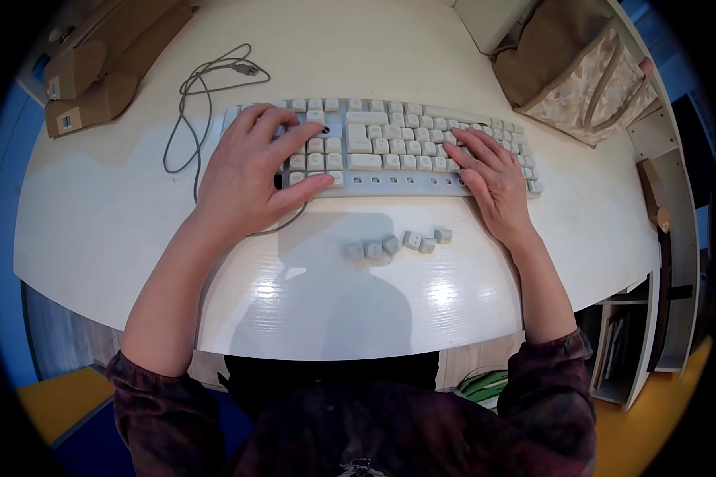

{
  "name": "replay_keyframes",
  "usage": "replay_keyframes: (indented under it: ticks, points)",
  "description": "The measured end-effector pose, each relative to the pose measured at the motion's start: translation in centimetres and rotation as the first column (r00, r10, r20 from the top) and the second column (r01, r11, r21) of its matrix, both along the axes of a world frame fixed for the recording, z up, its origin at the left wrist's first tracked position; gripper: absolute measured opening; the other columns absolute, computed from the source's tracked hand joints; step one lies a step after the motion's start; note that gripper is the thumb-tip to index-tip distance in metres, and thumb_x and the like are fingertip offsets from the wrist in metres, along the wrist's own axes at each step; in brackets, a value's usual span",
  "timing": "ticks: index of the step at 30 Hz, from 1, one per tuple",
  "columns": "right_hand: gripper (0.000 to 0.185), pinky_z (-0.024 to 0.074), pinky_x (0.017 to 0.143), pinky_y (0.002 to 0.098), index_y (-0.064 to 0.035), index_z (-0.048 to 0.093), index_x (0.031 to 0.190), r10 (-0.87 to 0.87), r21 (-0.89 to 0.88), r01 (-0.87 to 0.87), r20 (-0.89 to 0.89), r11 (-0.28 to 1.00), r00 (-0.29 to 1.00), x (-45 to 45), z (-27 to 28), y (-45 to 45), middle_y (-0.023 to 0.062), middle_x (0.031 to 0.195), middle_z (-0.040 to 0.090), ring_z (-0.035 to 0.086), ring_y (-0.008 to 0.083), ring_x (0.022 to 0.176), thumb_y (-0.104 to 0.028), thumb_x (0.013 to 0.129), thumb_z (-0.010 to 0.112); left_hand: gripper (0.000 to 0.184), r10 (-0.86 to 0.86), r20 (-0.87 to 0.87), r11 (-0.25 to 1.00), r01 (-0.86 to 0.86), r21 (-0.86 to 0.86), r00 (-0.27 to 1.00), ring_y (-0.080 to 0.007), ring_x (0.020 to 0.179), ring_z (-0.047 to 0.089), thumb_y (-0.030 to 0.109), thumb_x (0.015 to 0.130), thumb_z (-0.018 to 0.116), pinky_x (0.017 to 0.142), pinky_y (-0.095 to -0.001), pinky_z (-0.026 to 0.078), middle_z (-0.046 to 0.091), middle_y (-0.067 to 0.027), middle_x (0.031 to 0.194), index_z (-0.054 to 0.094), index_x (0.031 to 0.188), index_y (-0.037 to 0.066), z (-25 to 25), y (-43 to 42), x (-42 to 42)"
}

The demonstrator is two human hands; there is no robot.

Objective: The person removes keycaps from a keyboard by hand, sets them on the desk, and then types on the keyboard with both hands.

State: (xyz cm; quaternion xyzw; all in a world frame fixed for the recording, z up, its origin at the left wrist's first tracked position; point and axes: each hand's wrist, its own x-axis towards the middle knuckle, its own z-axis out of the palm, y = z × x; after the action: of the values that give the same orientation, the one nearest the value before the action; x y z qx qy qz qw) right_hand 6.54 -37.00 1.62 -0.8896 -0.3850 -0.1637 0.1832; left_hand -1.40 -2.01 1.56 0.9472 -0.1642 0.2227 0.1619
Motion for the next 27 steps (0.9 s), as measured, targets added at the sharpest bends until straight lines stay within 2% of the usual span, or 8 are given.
replay_keyframes:
  ticks: [2, 5, 8, 9, 12, 19, 22, 27]
  points:
    - [0.036, 0.0351, 0.114, 0.0447, -0.0117, 0.073, 0.129, 0.036, 0.1, -0.034, -0.026, 0.994, 0.999, 0.0, 0.1, 0.0, 0.0078, 0.14, 0.066, 0.052, 0.0285, 0.137, -0.032, 0.108, 0.051, 0.057, -0.006, 0.009, 1.0, 0.006, 0.004, 1.0, -0.0323, 0.124, 0.054, 0.043, 0.084, 0.078, 0.102, -0.0443, 0.049, 0.062, -0.0121, 0.126, 0.07, 0.13, 0.009, -0.1, 0.1, 0.0]
    - [0.03, 0.0466, 0.104, 0.0406, -0.0078, 0.076, 0.119, 0.051, 0.294, -0.069, 0.071, 0.953, 0.996, 0.6, 0.6, -0.5, 0.0111, 0.124, 0.073, 0.064, 0.027, 0.117, -0.026, 0.107, 0.054, 0.056, -0.007, 0.006, 1.0, 0.007, -0.009, 1.0, -0.0326, 0.124, 0.054, 0.041, 0.084, 0.079, 0.102, -0.0444, 0.049, 0.062, -0.0124, 0.126, 0.07, 0.13, 0.009, -0.1, 0.0, 0.0]
    - [0.021, 0.055, 0.082, 0.0341, -0.0033, 0.076, 0.108, -0.005, 0.352, 0.172, -0.428, 0.92, 0.904, -1.2, 1.4, -1.8, 0.0097, 0.102, 0.077, 0.07, 0.0246, 0.088, -0.018, 0.103, 0.061, 0.056, -0.006, 0.011, 1.0, 0.006, 0.004, 1.0, -0.033, 0.124, 0.054, 0.04, 0.084, 0.079, 0.102, -0.0444, 0.049, 0.062, -0.0126, 0.126, 0.07, 0.13, 0.009, 0.0, 0.1, 0.0]
    - [0.012, 0.0529, 0.065, 0.0298, -0.0018, 0.076, 0.1, 0.123, 0.336, -0.002, -0.339, 0.942, 0.933, -1.7, 1.8, -1.1, 0.0074, 0.086, 0.075, 0.067, 0.0223, 0.07, -0.01, 0.097, 0.069, 0.056, -0.009, 0.013, 1.0, 0.009, 0.002, 1.0, -0.033, 0.124, 0.054, 0.04, 0.084, 0.079, 0.102, -0.0444, 0.049, 0.062, -0.0126, 0.126, 0.07, 0.13, 0.009, 0.0, 0.0, 0.1]
    - [0.01, 0.0516, 0.064, 0.0312, -0.0017, 0.075, 0.098, 0.162, 0.112, -0.129, -0.375, 0.985, 0.913, -2.3, 3.3, -0.8, 0.0077, 0.084, 0.072, 0.066, 0.0229, 0.071, -0.009, 0.091, 0.074, 0.057, -0.014, 0.011, 1.0, 0.015, -0.005, 1.0, -0.0332, 0.124, 0.054, 0.04, 0.083, 0.079, 0.102, -0.0445, 0.049, 0.062, -0.0125, 0.126, 0.07, 0.13, 0.009, 0.0, 0.0, 0.0]
    - [0.017, 0.0474, 0.062, 0.0249, -0.0031, 0.075, 0.098, 0.134, 0.022, -0.145, -0.533, 0.989, 0.835, -2.8, 4.1, -0.9, 0.0024, 0.086, 0.068, 0.059, 0.0109, 0.07, -0.008, 0.083, 0.082, 0.057, -0.008, -0.006, 1.0, 0.008, -0.004, 1.0, -0.0334, 0.124, 0.054, 0.04, 0.083, 0.079, 0.103, -0.0451, 0.049, 0.062, -0.0124, 0.126, 0.069, 0.131, 0.01, 0.0, 0.0, 0.1]
    - [0.024, 0.0522, 0.062, 0.0302, -0.0047, 0.076, 0.101, 0.041, 0.001, -0.05, -0.602, 0.999, 0.797, -2.9, 5.0, -1.2, 0.0058, 0.088, 0.072, 0.065, 0.0199, 0.07, -0.014, 0.081, 0.085, 0.057, -0.007, -0.003, 1.0, 0.007, 0.003, 1.0, -0.0336, 0.125, 0.053, 0.041, 0.084, 0.079, 0.103, -0.0454, 0.048, 0.062, -0.0124, 0.127, 0.069, 0.131, 0.01, -0.1, 0.1, 0.1]
    - [0.038, 0.0531, 0.094, 0.0375, -0.0057, 0.077, 0.111, 0.011, 0.132, 0.011, -0.161, 0.991, 0.987, -0.7, 2.9, -1.5, 0.009, 0.115, 0.072, 0.064, 0.0287, 0.109, -0.019, 0.077, 0.088, 0.057, 0.002, -0.007, 1.0, -0.002, 0.006, 1.0, -0.0335, 0.125, 0.053, 0.042, 0.085, 0.078, 0.104, -0.0453, 0.048, 0.062, -0.0122, 0.127, 0.069, 0.131, 0.01, -0.2, 0.1, 0.0]
